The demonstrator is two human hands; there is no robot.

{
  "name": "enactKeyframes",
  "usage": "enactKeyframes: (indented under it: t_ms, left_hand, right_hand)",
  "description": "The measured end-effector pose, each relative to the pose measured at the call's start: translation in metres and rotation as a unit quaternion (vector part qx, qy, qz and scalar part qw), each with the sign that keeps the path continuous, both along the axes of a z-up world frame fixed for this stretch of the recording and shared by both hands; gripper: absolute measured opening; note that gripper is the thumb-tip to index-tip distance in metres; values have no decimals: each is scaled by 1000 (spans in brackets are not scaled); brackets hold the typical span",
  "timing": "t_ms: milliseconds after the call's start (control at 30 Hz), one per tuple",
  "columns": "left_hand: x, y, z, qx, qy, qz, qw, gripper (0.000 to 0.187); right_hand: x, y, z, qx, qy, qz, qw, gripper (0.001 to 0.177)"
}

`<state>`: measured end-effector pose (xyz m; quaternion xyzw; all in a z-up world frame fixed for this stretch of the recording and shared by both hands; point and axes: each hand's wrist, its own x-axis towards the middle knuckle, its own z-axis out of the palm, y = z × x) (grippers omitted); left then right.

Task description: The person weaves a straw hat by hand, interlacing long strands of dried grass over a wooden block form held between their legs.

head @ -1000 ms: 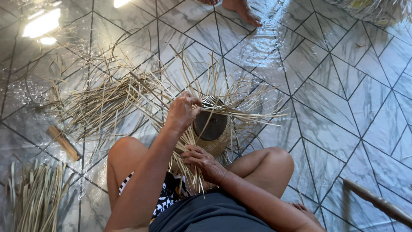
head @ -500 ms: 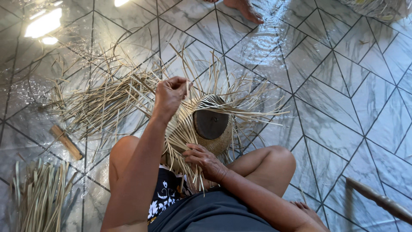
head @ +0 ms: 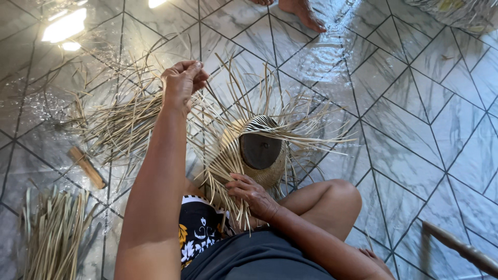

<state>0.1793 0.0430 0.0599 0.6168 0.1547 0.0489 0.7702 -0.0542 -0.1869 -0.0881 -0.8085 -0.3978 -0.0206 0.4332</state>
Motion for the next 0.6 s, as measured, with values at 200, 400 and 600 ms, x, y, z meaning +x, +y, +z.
enactKeyframes:
  t_ms: [200, 400, 600]
  left_hand:
    - [105, 52, -171, 122, 43, 147, 981, 15]
    - [102, 63, -196, 283, 77, 81, 953, 13]
    - [45, 134, -71, 250, 75, 160, 952, 21]
  right_hand:
    - [-1, 3, 4, 5, -16, -6, 1000, 20]
    - [-2, 2, 0, -16, -26, -6, 1000, 19]
    - [-6, -2, 6, -16, -26, -11, 999, 14]
